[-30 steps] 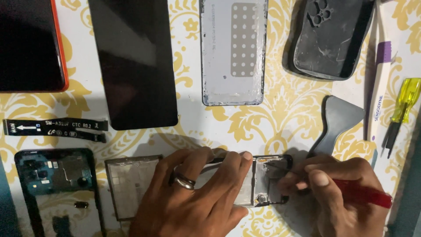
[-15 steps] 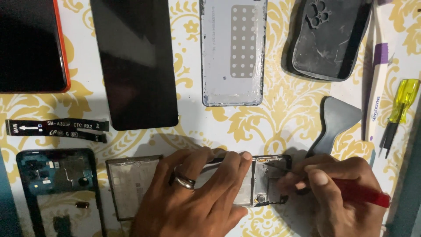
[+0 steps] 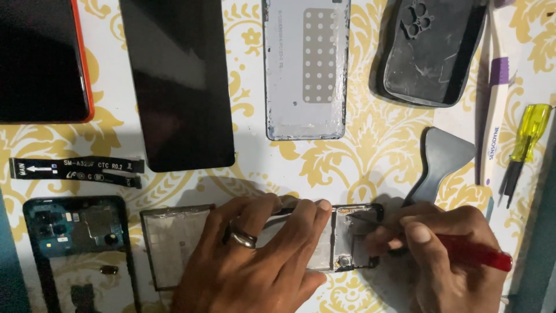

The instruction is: Cleaning the internal frame of a disassembled smartphone using a toothbrush and a small scraping tool.

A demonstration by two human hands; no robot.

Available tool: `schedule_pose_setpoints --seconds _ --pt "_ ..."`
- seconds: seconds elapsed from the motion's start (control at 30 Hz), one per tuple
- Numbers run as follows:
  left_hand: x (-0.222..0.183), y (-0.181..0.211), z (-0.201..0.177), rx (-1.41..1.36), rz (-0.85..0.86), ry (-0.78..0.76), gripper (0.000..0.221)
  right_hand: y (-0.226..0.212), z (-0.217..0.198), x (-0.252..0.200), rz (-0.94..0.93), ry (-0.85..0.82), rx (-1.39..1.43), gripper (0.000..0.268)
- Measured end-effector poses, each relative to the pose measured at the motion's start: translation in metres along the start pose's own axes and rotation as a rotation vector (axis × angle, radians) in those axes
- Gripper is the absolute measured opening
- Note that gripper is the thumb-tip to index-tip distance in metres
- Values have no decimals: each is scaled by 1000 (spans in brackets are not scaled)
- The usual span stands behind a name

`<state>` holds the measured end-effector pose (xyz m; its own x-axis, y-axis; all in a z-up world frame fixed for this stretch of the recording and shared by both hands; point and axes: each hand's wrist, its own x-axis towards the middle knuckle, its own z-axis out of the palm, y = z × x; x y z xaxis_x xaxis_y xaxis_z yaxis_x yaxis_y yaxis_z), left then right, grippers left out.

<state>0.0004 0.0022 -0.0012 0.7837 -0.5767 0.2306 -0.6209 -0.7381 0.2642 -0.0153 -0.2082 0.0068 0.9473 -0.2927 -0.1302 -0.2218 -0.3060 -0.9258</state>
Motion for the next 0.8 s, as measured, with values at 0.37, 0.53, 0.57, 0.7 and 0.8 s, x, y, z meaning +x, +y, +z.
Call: schedule_pose_setpoints --seconds 0.37,0.53,0.57,0.7,0.8 --pt "0 0 0 -16 -9 4 70 9 -3 0 -48 -38 84 17" --pt "2 0 -1 9 -25 -8 77 4 -1 2 -61 -57 95 18" --pt "1 -1 -1 3 -8 -2 73 6 -2 1 -21 -46 145 19" --pt "1 0 0 14 -4 11 71 11 -2 -2 8 22 146 18" --pt "1 0 -2 5 -4 -10 72 13 -6 0 20 -34 225 22"
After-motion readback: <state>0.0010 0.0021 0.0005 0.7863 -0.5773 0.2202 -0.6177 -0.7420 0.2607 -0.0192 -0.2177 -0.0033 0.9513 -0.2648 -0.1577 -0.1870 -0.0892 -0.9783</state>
